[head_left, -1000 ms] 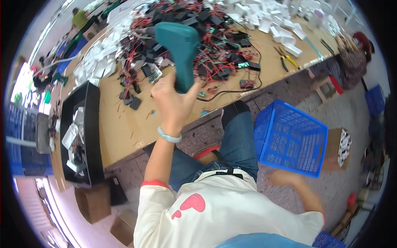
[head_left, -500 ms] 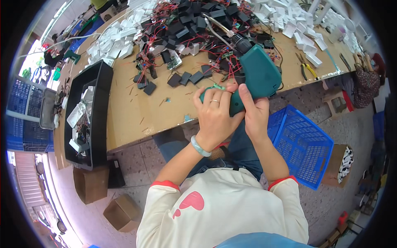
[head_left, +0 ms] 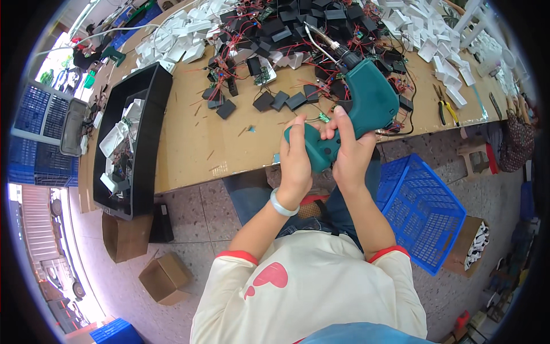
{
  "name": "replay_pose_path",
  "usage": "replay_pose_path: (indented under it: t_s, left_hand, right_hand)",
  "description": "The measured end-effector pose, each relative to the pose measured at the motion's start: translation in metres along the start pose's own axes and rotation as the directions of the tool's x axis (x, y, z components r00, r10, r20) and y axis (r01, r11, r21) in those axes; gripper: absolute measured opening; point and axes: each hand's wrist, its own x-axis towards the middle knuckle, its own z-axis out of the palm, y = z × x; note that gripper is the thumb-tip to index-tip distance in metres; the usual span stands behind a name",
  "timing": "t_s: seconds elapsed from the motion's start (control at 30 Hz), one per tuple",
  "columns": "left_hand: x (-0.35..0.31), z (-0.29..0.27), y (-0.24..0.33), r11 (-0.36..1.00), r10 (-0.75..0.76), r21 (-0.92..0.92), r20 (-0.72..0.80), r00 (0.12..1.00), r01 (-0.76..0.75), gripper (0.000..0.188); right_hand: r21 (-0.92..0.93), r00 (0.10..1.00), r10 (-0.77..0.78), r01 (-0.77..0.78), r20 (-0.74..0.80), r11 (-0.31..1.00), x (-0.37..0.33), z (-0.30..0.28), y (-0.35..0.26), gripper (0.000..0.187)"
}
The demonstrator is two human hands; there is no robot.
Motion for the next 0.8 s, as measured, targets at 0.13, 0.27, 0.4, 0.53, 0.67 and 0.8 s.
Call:
replay_pose_path:
  t_s: [0.13, 0.27, 0.4, 0.53, 0.67, 0.8]
  left_hand:
    - [0.003, 0.003, 0.004, 0.999, 0.009, -0.042, -0.173, 0.985, -0.017, 0.039]
    - [0.011, -0.002, 0.011, 0.999, -0.026, -0.046, -0.167, 0.986, 0.018, 0.039]
    - [0.02, -0.017, 0.017, 0.993, -0.012, -0.119, -0.112, 0.994, -0.001, 0.038]
    - [0.002, 0.0, 0.048, 0.968, -0.203, -0.174, -0.12, 0.972, 0.181, 0.039]
    - [0.023, -0.027, 0.032, 0.998, 0.058, -0.023, -0.232, 0.971, -0.065, 0.039]
    - [0.039, -0.031, 0.028, 0.999, 0.016, -0.034, -0.303, 0.953, -0.028, 0.038]
  right_hand:
    - [-0.063, 0.999, -0.048, 0.048, -0.002, 0.997, -0.002, 0.009, 0.009, 0.01]
    - [-0.062, 0.996, -0.084, 0.083, -0.006, 0.995, 0.002, 0.017, 0.015, 0.009]
    - [-0.074, 0.996, -0.081, 0.083, 0.023, 0.994, 0.007, 0.031, 0.024, 0.01]
    - [-0.095, 0.998, -0.055, 0.056, 0.01, 0.994, 0.014, 0.046, 0.029, 0.011]
    - [-0.053, 0.999, -0.03, 0.032, 0.032, 0.998, 0.013, 0.064, 0.038, 0.011]
    - [-0.034, 0.999, -0.027, 0.026, -0.023, 0.999, 0.021, 0.064, 0.061, 0.012]
